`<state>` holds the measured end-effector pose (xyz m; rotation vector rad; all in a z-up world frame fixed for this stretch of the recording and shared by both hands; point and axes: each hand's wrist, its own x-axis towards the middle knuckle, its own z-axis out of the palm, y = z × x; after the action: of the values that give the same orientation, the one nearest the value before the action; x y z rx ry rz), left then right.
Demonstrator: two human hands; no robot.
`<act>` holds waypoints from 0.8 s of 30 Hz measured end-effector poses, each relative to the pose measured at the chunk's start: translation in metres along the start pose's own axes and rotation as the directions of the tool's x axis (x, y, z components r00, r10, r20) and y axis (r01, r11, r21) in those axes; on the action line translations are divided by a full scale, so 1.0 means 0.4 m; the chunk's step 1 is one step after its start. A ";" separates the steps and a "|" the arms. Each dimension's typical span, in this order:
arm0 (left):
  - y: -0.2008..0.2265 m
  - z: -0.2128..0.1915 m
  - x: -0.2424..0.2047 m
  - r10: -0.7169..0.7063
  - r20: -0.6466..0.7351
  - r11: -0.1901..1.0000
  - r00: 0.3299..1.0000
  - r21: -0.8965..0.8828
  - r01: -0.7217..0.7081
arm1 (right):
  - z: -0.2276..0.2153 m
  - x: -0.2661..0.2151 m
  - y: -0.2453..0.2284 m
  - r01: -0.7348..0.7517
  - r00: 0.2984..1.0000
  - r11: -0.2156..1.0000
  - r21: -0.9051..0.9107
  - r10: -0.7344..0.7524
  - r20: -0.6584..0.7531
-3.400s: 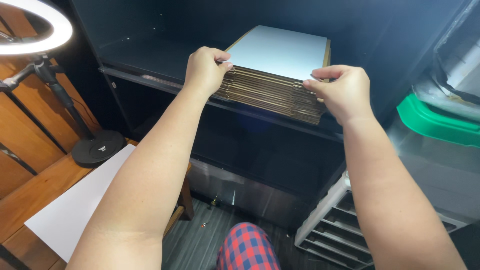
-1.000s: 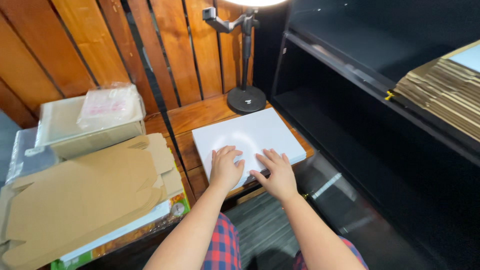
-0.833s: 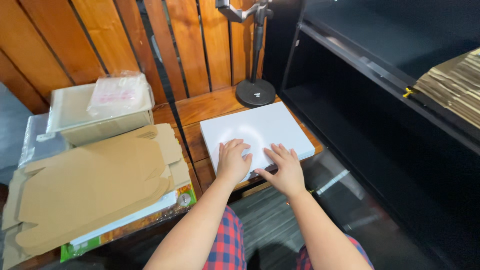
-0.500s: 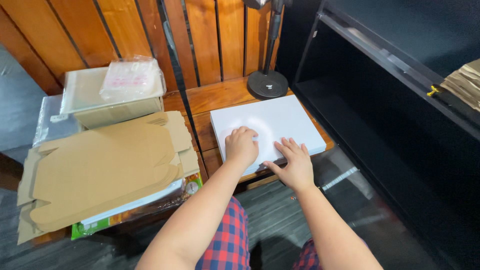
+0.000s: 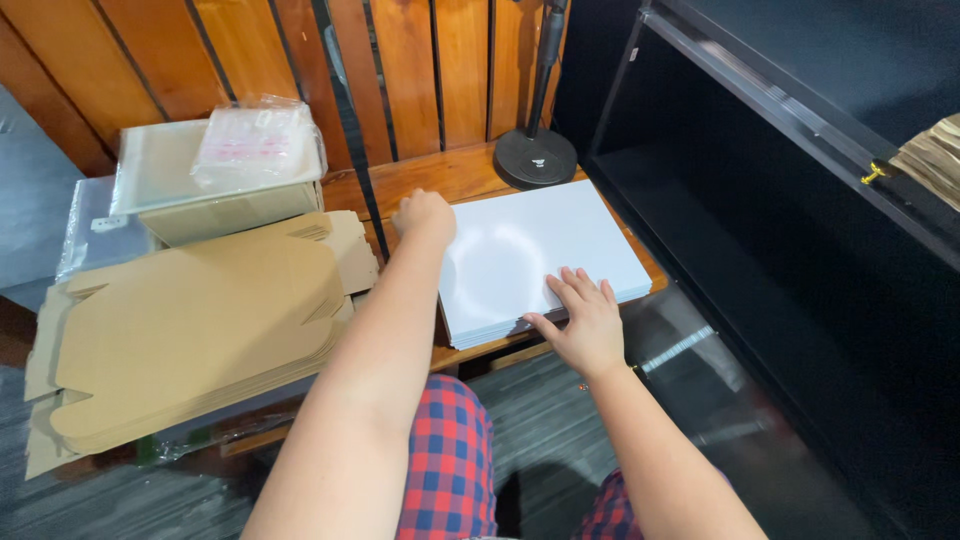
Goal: The person repeatedly picks up a single white sheet of paper from a stack on a wooden bench and places it onto a stack of brown cardboard sheets inside a black cabinet. The person continues this process for the duration of the video.
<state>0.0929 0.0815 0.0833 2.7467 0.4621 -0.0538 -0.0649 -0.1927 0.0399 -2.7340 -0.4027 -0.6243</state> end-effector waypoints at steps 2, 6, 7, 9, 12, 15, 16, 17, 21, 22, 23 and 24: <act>-0.005 -0.035 -0.024 -0.015 0.057 1.000 0.998 0.009 0.014 | 0.004 0.001 0.006 0.007 1.000 1.000 -0.014 -0.007 0.000; -0.005 -0.105 -0.111 -0.032 0.135 0.999 0.990 -0.005 0.033 | 0.010 -0.001 0.009 0.026 1.000 0.999 -0.040 -0.026 -0.001; -0.011 -0.092 -0.093 -0.030 0.137 1.000 0.990 -0.004 0.031 | 0.014 0.000 0.010 0.023 1.000 0.999 -0.040 -0.023 0.000; -0.023 -0.067 -0.058 -0.019 0.109 0.998 0.994 -0.052 0.025 | 0.021 0.002 0.013 0.033 0.999 0.997 -0.068 -0.033 -0.008; -0.006 -0.067 -0.086 -0.028 0.103 0.983 0.994 -0.176 0.046 | 0.036 0.001 0.021 0.041 0.999 0.996 -0.080 -0.043 -0.024; 0.023 -0.111 -0.203 -0.082 0.079 0.906 0.994 -0.409 0.107 | 0.051 0.004 0.021 0.023 0.999 0.995 -0.098 -0.027 -0.035; 0.023 -0.124 -0.221 -0.083 0.078 0.906 0.993 -0.410 0.108 | 0.051 0.007 0.021 0.025 0.999 0.995 -0.098 -0.028 -0.035; 0.022 -0.136 -0.241 -0.106 0.075 0.884 0.992 -0.449 0.128 | 0.051 0.008 0.020 0.020 0.999 0.995 -0.102 -0.024 -0.031; -0.016 -0.086 -0.227 -0.154 0.052 0.789 0.987 -0.595 0.154 | 0.045 0.013 0.012 -0.014 1.000 0.996 -0.090 0.012 -0.017; -0.016 -0.093 -0.252 -0.158 0.050 0.788 0.986 -0.595 0.157 | 0.050 0.011 0.014 -0.010 1.000 0.996 -0.088 0.009 -0.016; -0.015 -0.102 -0.276 -0.173 0.076 0.718 0.982 -0.673 0.179 | 0.056 0.011 0.016 -0.025 1.000 0.996 -0.089 0.024 -0.020; -0.014 -0.110 -0.300 -0.184 0.103 0.639 0.977 -0.743 0.199 | 0.061 0.011 0.017 -0.041 0.999 0.995 -0.090 0.039 -0.024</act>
<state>-0.0235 0.0648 0.1341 1.8588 0.6055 0.0533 -0.0495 -0.1894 0.0193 -2.8103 -0.3215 -0.6775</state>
